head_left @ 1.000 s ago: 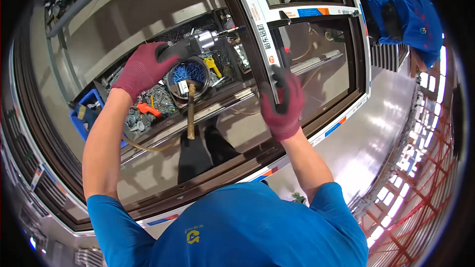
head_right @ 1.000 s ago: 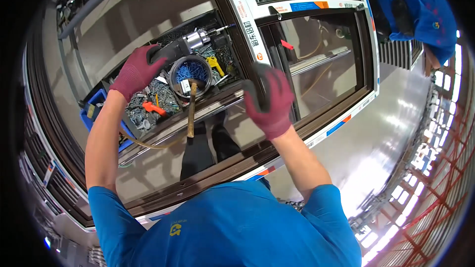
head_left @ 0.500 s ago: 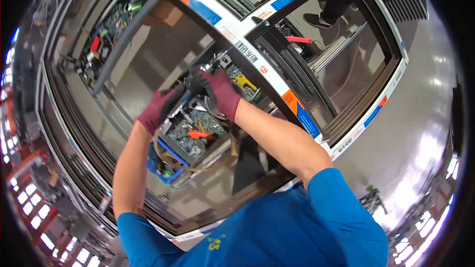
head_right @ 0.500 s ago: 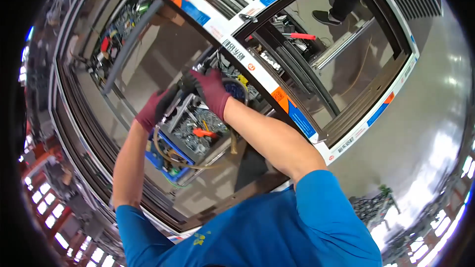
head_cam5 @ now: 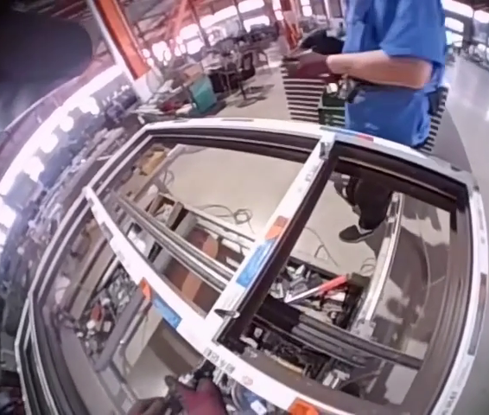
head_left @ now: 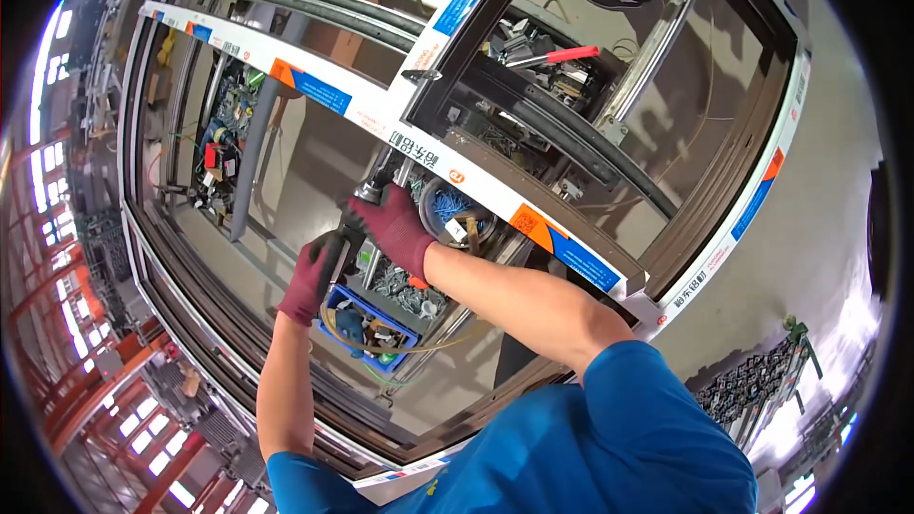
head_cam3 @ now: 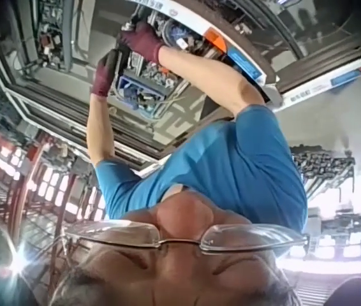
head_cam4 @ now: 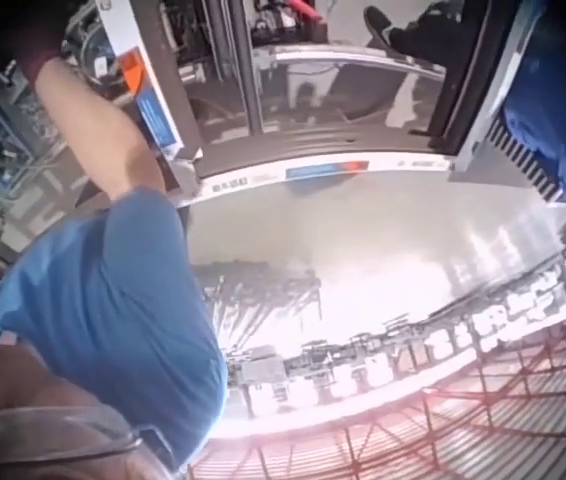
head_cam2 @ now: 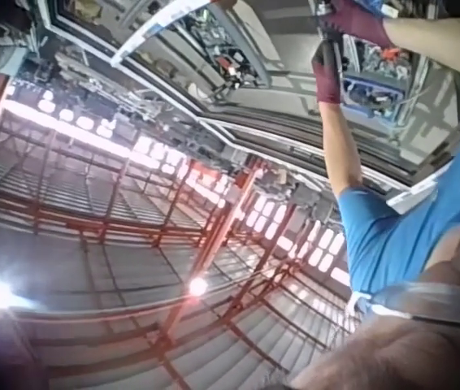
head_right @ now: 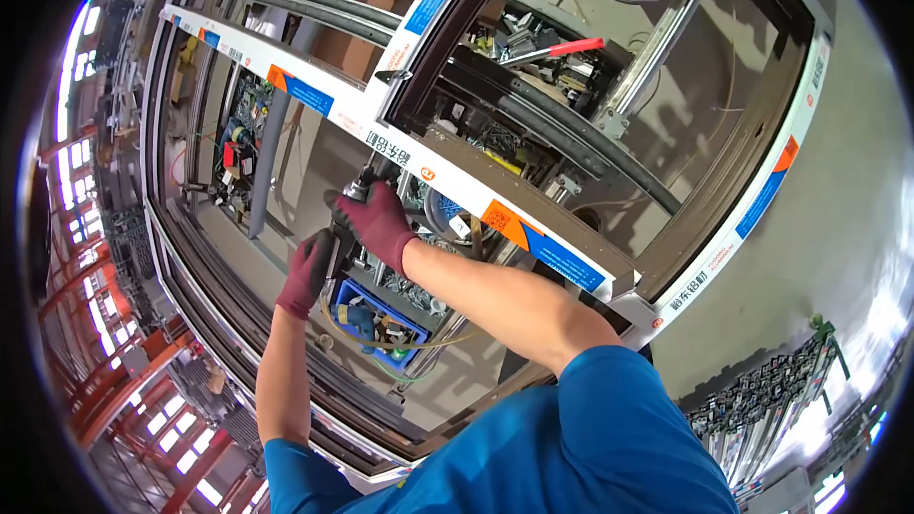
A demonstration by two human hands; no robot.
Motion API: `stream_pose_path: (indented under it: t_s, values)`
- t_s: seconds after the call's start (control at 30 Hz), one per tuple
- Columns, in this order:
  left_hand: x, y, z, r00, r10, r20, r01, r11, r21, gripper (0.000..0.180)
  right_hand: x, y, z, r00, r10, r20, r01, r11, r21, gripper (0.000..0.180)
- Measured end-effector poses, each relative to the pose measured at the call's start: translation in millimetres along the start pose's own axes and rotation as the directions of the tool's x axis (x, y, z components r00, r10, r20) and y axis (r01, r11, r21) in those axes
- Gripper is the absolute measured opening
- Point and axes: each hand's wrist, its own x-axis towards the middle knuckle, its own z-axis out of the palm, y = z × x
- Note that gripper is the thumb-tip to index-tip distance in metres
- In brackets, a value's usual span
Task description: Assembling industrial window or door frames using power drills, screwdrivers, and a hammer.
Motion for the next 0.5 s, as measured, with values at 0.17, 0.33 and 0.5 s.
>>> stream_pose_path:
  t_s: [0.17, 0.33, 0.5]
  values:
    - [0, -1, 16, 0.996, 0.085, -0.017, -0.084, 0.995, 0.049, 0.053, 7, 4, -7, 0.997, -0.071, -0.04, 0.068, 0.996, -0.065, 0.033]
    - [1, -15, 13, 0.996, 0.086, -0.017, -0.085, 0.995, 0.051, 0.055, 3, 3, -5, 0.998, -0.061, -0.015, 0.06, 0.997, -0.038, 0.035]
    - [5, -13, 18, 0.985, 0.165, -0.042, -0.164, 0.986, 0.039, 0.047, 24, 30, -16, 0.998, -0.038, -0.042, 0.036, 0.998, -0.055, 0.036]
